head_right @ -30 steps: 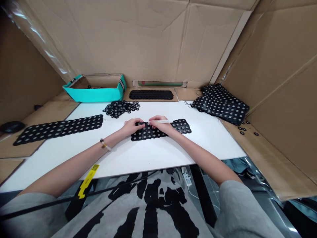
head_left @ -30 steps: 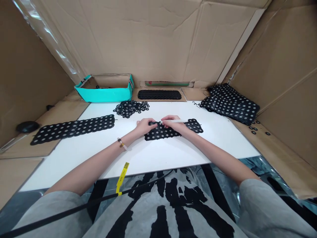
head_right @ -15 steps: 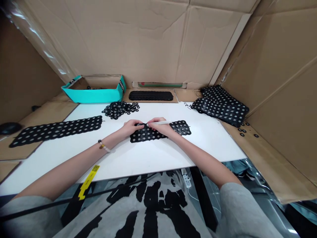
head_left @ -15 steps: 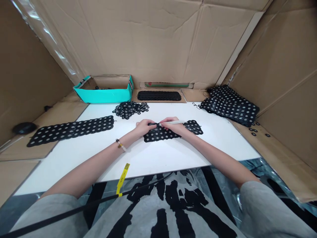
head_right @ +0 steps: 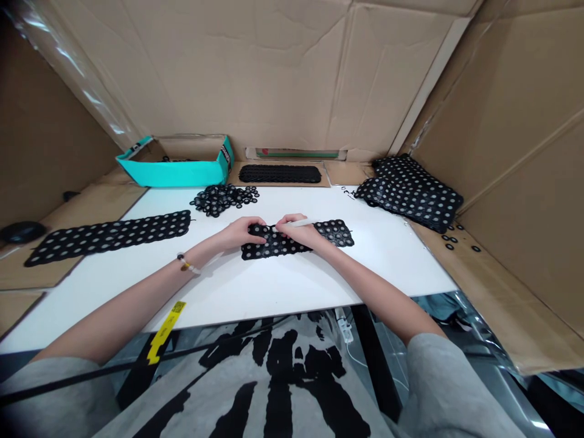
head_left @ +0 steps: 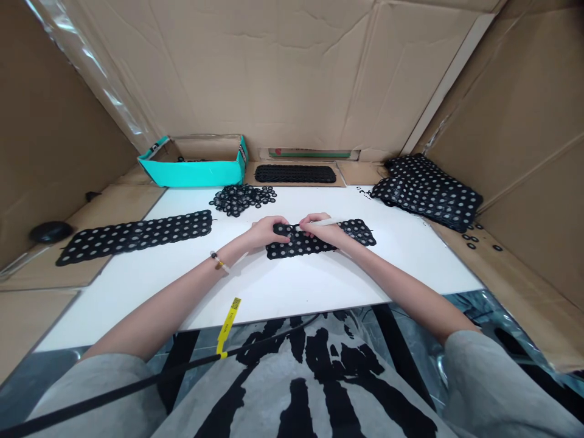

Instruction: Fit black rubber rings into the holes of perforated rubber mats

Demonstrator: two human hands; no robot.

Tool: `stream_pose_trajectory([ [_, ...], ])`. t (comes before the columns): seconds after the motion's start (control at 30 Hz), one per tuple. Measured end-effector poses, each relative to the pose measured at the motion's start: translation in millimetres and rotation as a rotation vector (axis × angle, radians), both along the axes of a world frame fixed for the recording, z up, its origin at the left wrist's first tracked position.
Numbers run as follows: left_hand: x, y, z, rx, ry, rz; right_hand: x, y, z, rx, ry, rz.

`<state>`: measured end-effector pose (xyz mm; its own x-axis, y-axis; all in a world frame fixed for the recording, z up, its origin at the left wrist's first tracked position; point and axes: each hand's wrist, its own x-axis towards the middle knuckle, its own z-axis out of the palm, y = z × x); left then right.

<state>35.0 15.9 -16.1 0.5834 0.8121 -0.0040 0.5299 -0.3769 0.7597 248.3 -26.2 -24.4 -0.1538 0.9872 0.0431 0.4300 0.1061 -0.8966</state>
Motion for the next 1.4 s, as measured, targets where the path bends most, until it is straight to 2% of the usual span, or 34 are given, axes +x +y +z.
stream_pose_trajectory([
  [0.07, 0.5, 0.1, -2.2, 0.035, 0.024, 0.028, 2.6, -0.1, 0.4, 0.019, 0.002, 0.035],
  [0.27, 3.3, 0.6, -12.5, -0.008, -0.037, 0.066, 1.6, -3.2, 2.3, 0.11, -0.067, 0.063],
  [0.33, 4.6, -0.2, -13.5, -0.085, -0.083, 0.103, 0.3, -4.6, 2.2, 0.108, -0.067, 0.054],
  [0.43, 6.9, -2.7, -10.0, -0.286, -0.197, 0.126, -3.3, -8.0, 1.8, 0.128, -0.084, 0.012],
  [0.5, 7.7, -4.5, -4.9, -0.399, -0.256, 0.1, -6.9, -10.5, 1.2, 0.157, -0.086, 0.008],
  [0.6, 6.8, -5.8, 3.1, -0.464, -0.273, 0.045, -11.9, -12.2, 0.1, 0.213, -0.097, 0.022],
  [0.7, 3.3, -3.5, 6.1, -0.415, -0.242, -0.031, -11.0, -11.2, 2.1, 0.234, -0.142, 0.002],
  [0.77, 0.7, -0.4, 4.6, -0.286, -0.181, -0.055, -5.4, -9.7, 6.1, 0.196, -0.167, 0.002],
  [0.87, -1.7, 2.8, 0.3, -0.089, -0.058, -0.023, 6.0, -7.2, 14.3, 0.059, -0.159, 0.041],
  [0.93, -1.8, 2.6, -1.2, -0.034, -0.007, -0.012, 9.9, -5.6, 18.1, -0.058, -0.062, 0.05],
  [1.0, -1.1, 0.9, -0.9, -0.018, 0.006, -0.018, 8.5, -4.0, 18.5, -0.125, 0.089, 0.046],
  [1.1, 0.0, -1.4, 0.0, -0.021, -0.005, -0.027, 0.3, -1.4, 11.5, -0.115, 0.212, 0.056],
  [1.23, 0.2, 0.7, -3.8, -0.026, -0.016, -0.005, -6.5, 3.3, -2.3, -0.082, 0.157, 0.052],
  [1.4, -0.2, 4.3, -9.7, -0.166, -0.09, -0.009, -3.9, 7.8, -8.3, -0.067, 0.13, 0.036],
])
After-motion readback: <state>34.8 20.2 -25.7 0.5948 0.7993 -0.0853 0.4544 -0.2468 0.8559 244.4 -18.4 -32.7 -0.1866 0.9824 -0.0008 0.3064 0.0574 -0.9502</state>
